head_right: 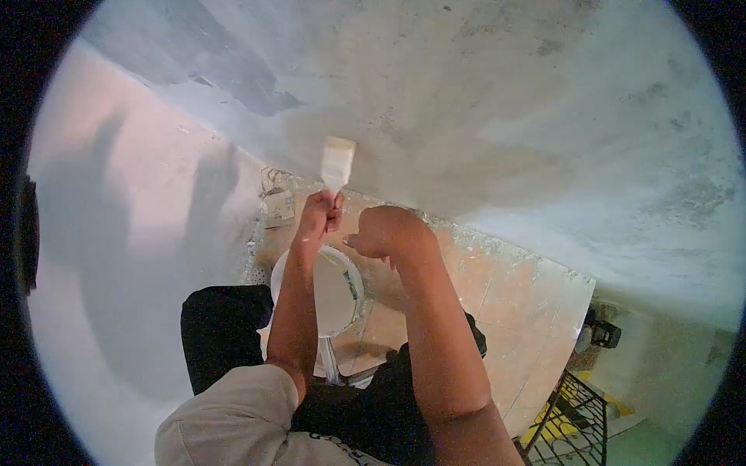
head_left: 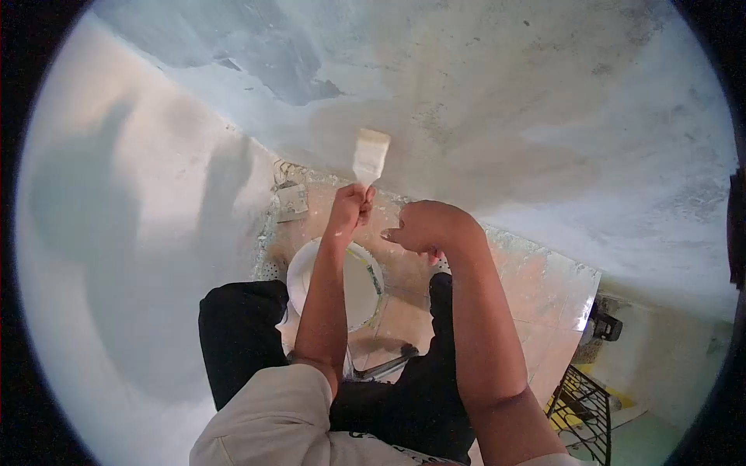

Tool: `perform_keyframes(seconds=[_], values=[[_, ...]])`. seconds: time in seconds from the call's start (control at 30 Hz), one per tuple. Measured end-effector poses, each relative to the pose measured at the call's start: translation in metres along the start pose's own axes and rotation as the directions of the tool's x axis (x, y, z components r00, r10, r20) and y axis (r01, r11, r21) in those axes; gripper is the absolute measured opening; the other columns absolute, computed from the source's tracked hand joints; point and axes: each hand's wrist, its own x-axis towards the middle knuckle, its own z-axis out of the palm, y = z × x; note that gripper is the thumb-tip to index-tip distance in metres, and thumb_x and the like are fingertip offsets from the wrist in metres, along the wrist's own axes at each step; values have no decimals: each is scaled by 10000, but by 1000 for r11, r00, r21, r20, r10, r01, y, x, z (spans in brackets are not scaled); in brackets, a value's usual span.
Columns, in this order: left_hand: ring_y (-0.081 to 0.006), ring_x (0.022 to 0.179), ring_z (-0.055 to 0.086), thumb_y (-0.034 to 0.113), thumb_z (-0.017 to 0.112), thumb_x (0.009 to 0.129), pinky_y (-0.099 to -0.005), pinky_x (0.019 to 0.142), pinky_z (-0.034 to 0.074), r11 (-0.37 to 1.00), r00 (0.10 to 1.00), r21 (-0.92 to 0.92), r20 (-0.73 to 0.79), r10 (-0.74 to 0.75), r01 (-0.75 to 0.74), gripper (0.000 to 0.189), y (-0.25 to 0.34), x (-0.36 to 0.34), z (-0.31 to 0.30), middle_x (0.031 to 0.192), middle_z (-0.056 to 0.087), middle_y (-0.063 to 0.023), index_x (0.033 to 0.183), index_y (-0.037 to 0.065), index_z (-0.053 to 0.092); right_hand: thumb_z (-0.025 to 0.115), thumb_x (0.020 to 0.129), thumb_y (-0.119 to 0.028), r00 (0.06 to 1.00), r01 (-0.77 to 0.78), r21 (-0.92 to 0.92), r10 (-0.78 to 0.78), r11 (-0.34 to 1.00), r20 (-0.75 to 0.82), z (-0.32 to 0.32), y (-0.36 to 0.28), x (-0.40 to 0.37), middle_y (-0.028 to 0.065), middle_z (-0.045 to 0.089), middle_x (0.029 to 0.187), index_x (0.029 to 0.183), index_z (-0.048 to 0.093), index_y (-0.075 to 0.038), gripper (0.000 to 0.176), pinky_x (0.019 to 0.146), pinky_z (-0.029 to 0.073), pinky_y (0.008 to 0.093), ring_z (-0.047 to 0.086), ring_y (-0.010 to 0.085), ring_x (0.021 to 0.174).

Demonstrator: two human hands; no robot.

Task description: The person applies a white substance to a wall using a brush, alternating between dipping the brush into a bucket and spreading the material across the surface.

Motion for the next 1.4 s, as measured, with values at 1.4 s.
perform_keyframes(seconds=[1.4], values=[[-44, 333, 300, 262, 484, 918, -229, 301, 193, 992, 994, -59, -16, 111, -111, 337, -32, 16, -43, 470, 365, 50, 622, 102, 484, 535, 861, -456, 991, -131, 102, 131, 986, 4, -6, 18, -7, 128, 599, 580, 695, 593, 59, 545, 487, 496, 369, 591, 225, 466]])
